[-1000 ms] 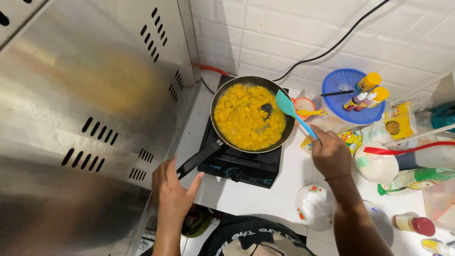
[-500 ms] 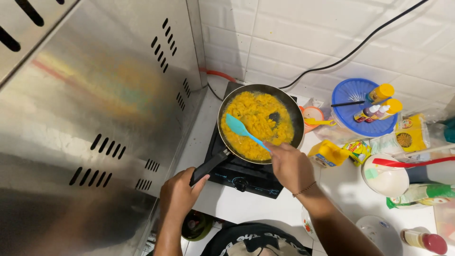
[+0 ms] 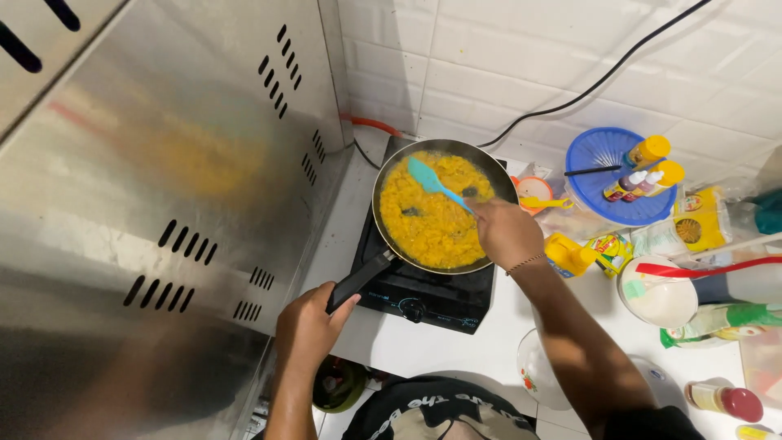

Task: Stirring pineapple jam in a frying pan on an induction stove to ensure even cooking.

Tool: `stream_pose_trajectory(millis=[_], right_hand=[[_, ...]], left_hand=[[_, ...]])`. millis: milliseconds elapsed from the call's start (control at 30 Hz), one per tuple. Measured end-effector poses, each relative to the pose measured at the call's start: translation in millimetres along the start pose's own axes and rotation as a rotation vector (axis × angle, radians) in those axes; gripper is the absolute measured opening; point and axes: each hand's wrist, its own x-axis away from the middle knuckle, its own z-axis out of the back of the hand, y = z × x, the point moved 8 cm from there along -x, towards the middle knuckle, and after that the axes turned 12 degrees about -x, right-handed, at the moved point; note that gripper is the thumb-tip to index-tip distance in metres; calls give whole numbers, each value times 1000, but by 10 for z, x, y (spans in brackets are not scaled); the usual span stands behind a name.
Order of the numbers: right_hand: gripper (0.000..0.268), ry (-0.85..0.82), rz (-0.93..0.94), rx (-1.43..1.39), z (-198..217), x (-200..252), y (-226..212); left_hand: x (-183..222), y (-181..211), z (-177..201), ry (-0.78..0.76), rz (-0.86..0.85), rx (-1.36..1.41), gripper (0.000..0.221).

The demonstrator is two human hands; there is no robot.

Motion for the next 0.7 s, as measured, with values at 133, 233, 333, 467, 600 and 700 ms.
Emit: stream_pose_trajectory(millis=[133,233,333,467,600,700], right_hand=[[42,-173,70,71,142,64,214],[44,-150,-13,150,697,136,-5],[38,97,149,144,657,-115,-7],[36,27,183,142,310,-294,59],[45,-219,-21,189,537,-49,28],[44,-99,-13,204,730,21,52]], left_hand=[[-19,-34,-63,-32,-11,-35,39],[-16,-24,-21,-52,28,-20,36],[-10,-18,3,-40,24,-8,36],[-4,-16,-8,-76,48,-9,37],[1,-28,-10,-52,32,-17,38],[-16,-33,-33,-77,34,-26,39]])
